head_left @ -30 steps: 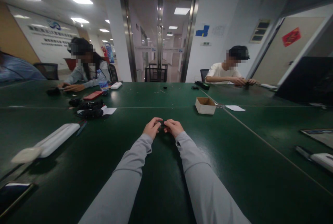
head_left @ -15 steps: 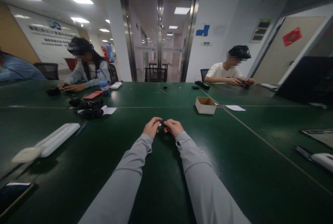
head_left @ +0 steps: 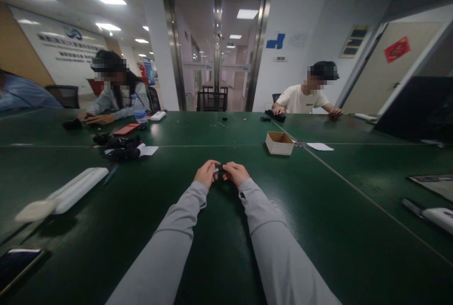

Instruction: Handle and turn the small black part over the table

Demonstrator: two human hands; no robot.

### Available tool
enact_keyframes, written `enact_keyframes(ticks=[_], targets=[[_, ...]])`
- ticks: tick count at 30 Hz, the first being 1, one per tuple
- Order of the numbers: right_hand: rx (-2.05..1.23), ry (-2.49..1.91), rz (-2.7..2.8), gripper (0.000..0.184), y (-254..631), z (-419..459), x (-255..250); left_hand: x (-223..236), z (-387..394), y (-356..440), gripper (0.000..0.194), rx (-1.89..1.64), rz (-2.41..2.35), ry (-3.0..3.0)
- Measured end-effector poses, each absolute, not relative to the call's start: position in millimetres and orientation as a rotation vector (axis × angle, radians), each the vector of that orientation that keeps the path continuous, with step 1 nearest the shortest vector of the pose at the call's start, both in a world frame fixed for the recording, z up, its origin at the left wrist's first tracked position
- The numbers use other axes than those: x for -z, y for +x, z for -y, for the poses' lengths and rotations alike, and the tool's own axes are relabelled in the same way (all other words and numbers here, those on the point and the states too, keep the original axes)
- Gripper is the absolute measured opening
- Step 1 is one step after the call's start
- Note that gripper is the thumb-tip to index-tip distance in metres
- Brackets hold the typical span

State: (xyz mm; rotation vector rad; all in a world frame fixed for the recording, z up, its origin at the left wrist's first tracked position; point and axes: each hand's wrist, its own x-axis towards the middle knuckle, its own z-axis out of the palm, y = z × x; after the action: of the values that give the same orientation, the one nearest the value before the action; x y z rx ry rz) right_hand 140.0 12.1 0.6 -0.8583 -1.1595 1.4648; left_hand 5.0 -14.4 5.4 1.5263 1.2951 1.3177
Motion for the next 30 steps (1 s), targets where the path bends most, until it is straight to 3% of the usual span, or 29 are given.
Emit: enact_keyframes(ticks=[11, 20, 26, 30], targets=[[-1.48, -0.831, 1.12, 0.028, 141, -10, -4, -8, 16, 6, 0.026, -1.367, -1.222, 1.502], [-1.59, -0.811, 1.181, 0.027, 143, -3, -7, -10, 10, -2, 0.048, -1.479, -1.091, 1.183], [-1.624, -0.762, 1.264, 0.029, 140, 14, -17, -19, 18, -2, 0.022, -1.546, -1.001, 0.657], [-1.528, -1.008, 1.441, 0.025, 161, 58, -42, -38, 46, -43, 0.012, -1.495, -1.171, 0.74]])
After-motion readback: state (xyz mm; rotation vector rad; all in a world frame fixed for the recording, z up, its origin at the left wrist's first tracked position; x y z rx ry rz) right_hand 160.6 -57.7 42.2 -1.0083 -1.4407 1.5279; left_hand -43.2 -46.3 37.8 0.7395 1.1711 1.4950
